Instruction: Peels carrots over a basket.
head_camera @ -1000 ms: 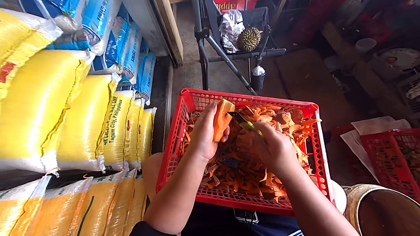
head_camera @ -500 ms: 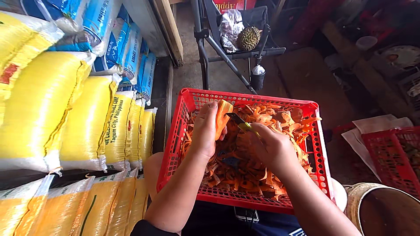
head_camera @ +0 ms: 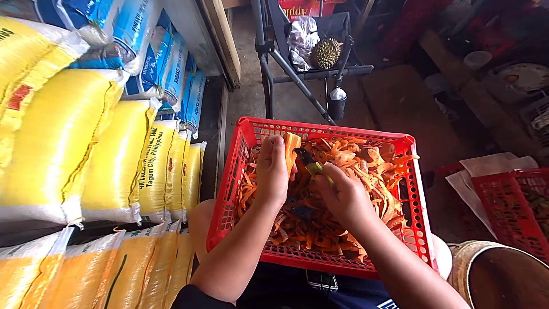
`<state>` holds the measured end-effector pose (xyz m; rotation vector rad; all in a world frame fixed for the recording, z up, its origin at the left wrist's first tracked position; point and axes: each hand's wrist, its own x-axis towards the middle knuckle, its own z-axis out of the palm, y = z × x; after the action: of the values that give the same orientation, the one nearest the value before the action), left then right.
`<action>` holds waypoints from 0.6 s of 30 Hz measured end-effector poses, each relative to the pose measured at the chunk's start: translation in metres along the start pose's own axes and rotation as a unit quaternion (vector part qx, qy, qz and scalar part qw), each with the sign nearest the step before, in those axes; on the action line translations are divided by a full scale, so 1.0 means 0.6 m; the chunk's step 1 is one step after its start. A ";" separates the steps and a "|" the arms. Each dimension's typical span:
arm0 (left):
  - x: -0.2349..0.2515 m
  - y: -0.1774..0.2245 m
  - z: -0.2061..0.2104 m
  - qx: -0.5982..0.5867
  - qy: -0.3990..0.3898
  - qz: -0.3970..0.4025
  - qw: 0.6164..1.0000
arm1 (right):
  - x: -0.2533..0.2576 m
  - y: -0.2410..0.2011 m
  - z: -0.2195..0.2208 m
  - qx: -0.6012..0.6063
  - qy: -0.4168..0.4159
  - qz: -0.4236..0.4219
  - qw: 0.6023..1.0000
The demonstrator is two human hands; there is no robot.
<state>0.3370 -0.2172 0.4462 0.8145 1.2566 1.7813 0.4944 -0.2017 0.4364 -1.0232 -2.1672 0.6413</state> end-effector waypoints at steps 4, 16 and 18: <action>0.000 -0.005 0.001 0.005 0.010 0.018 1.000 | 0.000 -0.005 0.007 0.035 -0.019 0.017 0.999; -0.007 -0.012 0.008 0.019 0.030 0.043 0.998 | -0.002 -0.019 0.017 -0.016 -0.032 0.020 0.999; -0.009 -0.014 0.009 0.025 0.034 0.055 0.998 | 0.000 -0.022 0.015 0.004 -0.053 0.037 0.998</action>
<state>0.3459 -0.2179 0.4396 0.8716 1.3269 1.8863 0.4814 -0.2110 0.4389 -1.0924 -2.2238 0.7538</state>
